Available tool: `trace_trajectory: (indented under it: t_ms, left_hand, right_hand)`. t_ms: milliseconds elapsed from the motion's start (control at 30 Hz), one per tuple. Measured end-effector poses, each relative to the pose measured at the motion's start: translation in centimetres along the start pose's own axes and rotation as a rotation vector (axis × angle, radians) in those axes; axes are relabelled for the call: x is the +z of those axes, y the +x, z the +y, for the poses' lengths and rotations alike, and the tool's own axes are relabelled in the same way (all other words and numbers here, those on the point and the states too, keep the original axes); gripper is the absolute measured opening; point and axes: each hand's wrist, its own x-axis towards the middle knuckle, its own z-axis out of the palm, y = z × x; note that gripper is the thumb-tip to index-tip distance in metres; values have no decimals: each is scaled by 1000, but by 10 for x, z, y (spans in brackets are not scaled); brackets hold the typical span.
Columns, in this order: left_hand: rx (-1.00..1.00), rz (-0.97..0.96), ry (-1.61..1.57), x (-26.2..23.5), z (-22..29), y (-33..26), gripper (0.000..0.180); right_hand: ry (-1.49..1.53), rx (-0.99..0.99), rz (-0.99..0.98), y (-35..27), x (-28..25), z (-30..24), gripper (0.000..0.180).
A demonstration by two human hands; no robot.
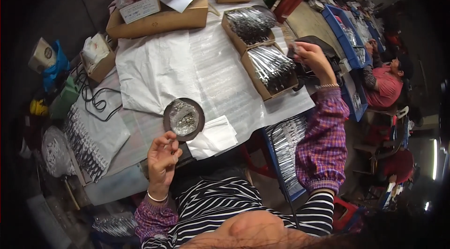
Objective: Assembling small metal and plastic components at a workshop workbench.
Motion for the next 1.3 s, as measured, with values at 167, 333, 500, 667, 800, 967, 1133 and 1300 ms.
trace_trajectory:
  t_ms: [167,333,500,667,800,967,1133,1300]
  left_hand:
    - [-43,20,-111,-16,-7,7,46]
    - [-58,64,-232,-18,-12,11,39]
    - [-60,52,-226,-21,-15,9,39]
    - [-39,-18,-199,-21,-17,2,36]
    - [-26,-64,-193,-19,-18,-5,31]
    - [267,-200,397,-21,-19,-21,12]
    - [849,-980,1439,-26,4,-30,16]
    - [937,-1125,1525,-49,-2,-37,19]
  right_hand:
    - [397,-40,30,-90,-30,14,38]
    - [729,-47,198,-211,-29,71,30]
    - [844,315,344,-302,31,122,24]
    - [928,534,135,-345,94,169,23]
    - [796,691,-164,-330,151,167,27]
    - [761,703,-528,-280,219,134,27]
    - [1000,638,-698,-240,261,97,34]
    - [1127,704,-693,-230,270,85,40]
